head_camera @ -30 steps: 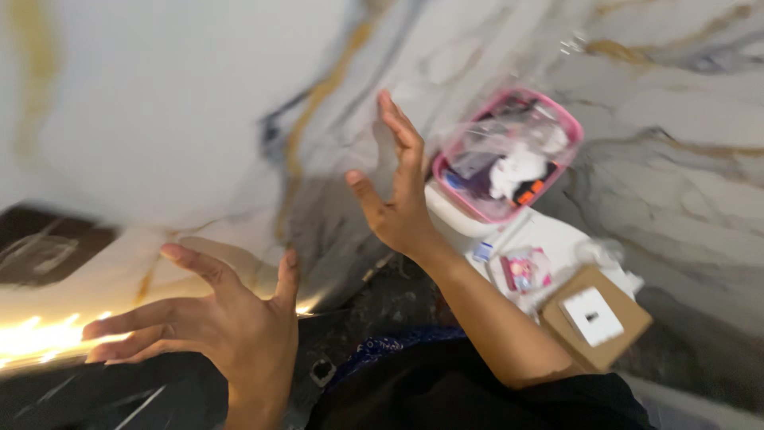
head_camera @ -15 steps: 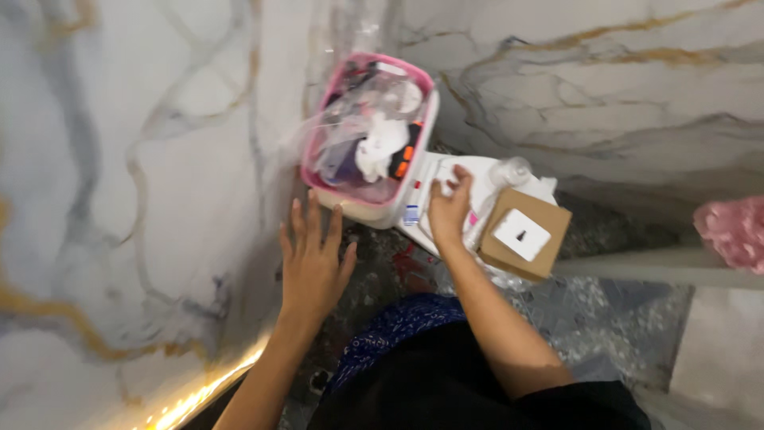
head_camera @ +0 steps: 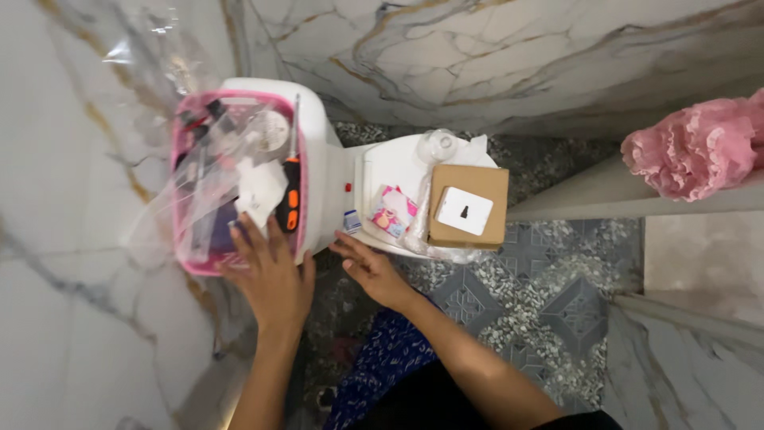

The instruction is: The person installs a small wall-mounted shelf in a bathroom. They first position a small adhesive hook on the wall, then place a white plastic shelf unit onto it. Finally, they adjust a metal corner caddy already mounted on the wall.

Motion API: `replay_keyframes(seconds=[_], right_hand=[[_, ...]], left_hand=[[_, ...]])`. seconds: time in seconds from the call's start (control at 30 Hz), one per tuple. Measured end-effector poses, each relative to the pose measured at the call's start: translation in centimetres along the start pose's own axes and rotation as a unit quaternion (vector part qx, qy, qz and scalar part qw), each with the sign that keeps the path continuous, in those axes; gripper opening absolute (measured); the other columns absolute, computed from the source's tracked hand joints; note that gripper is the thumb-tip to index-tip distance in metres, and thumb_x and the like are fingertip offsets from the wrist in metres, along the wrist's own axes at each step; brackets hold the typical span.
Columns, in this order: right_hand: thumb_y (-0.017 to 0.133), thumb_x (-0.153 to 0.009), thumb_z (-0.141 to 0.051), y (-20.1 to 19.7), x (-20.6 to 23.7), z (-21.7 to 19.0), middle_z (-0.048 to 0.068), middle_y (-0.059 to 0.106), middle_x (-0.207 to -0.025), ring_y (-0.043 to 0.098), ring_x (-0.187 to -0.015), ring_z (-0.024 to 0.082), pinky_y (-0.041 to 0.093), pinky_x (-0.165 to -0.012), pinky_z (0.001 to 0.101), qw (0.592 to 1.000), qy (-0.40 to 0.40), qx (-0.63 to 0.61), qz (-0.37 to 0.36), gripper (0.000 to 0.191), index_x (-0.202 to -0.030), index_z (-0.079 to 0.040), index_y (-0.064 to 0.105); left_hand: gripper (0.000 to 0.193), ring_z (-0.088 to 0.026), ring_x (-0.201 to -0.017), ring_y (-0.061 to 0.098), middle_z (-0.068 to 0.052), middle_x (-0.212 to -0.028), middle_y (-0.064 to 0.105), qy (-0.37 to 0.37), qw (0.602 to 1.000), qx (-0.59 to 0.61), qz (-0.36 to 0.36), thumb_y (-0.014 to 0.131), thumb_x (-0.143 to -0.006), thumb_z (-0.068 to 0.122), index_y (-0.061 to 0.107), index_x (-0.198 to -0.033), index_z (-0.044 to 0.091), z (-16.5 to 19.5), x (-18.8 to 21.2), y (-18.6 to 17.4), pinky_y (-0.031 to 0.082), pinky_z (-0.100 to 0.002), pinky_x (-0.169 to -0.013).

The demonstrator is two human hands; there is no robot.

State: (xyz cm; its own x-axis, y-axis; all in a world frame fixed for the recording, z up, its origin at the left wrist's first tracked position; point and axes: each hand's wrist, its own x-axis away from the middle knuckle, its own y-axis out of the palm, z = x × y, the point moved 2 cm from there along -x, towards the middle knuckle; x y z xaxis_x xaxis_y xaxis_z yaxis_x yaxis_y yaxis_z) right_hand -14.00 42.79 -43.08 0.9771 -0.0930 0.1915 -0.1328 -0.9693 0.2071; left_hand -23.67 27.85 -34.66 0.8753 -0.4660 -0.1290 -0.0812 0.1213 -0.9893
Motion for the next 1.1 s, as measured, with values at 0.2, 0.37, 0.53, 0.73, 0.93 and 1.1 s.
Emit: replay_keyframes(seconds=[0.2, 0.37, 0.53, 0.73, 0.93, 1.1], right_hand=[[0.063, -0.095, -0.012, -4.8, -1.4, 5.2, 0.018, 0.063, -0.141, 0.059, -0.128, 0.027, 0.047, -0.103, 0.0371, 0.95, -0.043, 0.191, 0.242, 0.055, -0.147, -0.005, 0.05], [0.084, -0.075, -0.032, -17.5, -1.6, 11.2, 0.026, 0.065, -0.121, 0.062, -0.116, 0.041, 0.048, -0.101, 0.0472, 0.77, 0.088, 0.389, 0.497, 0.074, -0.134, 0.001, 0.055], [0.088, -0.067, -0.057, -22.7, -0.1, 14.7, 0.031, 0.029, -0.152, 0.032, -0.133, 0.056, 0.036, -0.108, 0.0602, 0.71, 0.332, 0.462, 0.416, 0.092, -0.14, -0.014, 0.053], [0.086, -0.07, -0.054, -22.6, -1.1, 15.3, 0.028, 0.011, -0.16, 0.017, -0.141, 0.058, 0.035, -0.103, 0.0689, 0.699, 0.364, 0.441, 0.43, 0.091, -0.144, -0.013, 0.052], [0.091, -0.07, -0.044, -22.4, -1.0, 14.1, 0.04, 0.021, -0.15, 0.025, -0.137, 0.059, 0.033, -0.112, 0.0652, 0.704, 0.198, 0.475, 0.49, 0.077, -0.126, 0.001, 0.064], [0.09, -0.072, -0.034, -18.7, -1.2, 9.3, 0.037, 0.026, -0.151, 0.031, -0.139, 0.052, 0.034, -0.114, 0.0594, 0.766, 0.029, 0.4, 0.502, 0.071, -0.123, 0.005, 0.059]], left_hand=[[0.08, -0.049, -0.16, 0.012, -0.032, -0.171, 0.016, -0.034, 0.999, -0.003, 0.001, 0.067, -0.093, 0.04, 0.04, -0.161, 0.007, -0.3, 0.6, 2.2, 0.005, -0.083, -0.114], [0.08, -0.064, -0.152, -0.001, -0.044, -0.164, 0.007, -0.028, 0.999, 0.015, 0.005, 0.07, -0.094, 0.043, 0.04, -0.162, 0.015, -0.6, 1.5, 3.4, -0.002, -0.09, -0.104], [0.081, -0.065, -0.14, -0.009, -0.045, -0.158, 0.002, 0.04, 0.995, -0.008, 0.087, 0.074, -0.089, 0.049, 0.041, -0.157, 0.021, 0.9, 3.0, 3.6, -0.003, -0.089, -0.099], [0.065, -0.056, -0.148, 0.02, -0.034, -0.16, 0.019, 0.206, 0.964, 0.13, 0.11, 0.076, -0.087, 0.033, 0.053, -0.145, 0.013, 6.4, 3.1, 3.7, 0.032, -0.076, -0.112], [0.058, -0.044, -0.134, 0.053, -0.024, -0.144, 0.054, 0.216, 0.949, 0.22, 0.065, 0.076, -0.084, 0.023, 0.058, -0.136, 0.002, 9.7, 1.0, 2.5, 0.046, -0.057, -0.106], [0.058, -0.036, -0.125, 0.062, -0.018, -0.139, 0.062, 0.16, 0.939, 0.306, 0.001, 0.076, -0.084, 0.018, 0.059, -0.136, 0.001, 9.9, -0.5, 1.3, 0.05, -0.045, -0.103]])
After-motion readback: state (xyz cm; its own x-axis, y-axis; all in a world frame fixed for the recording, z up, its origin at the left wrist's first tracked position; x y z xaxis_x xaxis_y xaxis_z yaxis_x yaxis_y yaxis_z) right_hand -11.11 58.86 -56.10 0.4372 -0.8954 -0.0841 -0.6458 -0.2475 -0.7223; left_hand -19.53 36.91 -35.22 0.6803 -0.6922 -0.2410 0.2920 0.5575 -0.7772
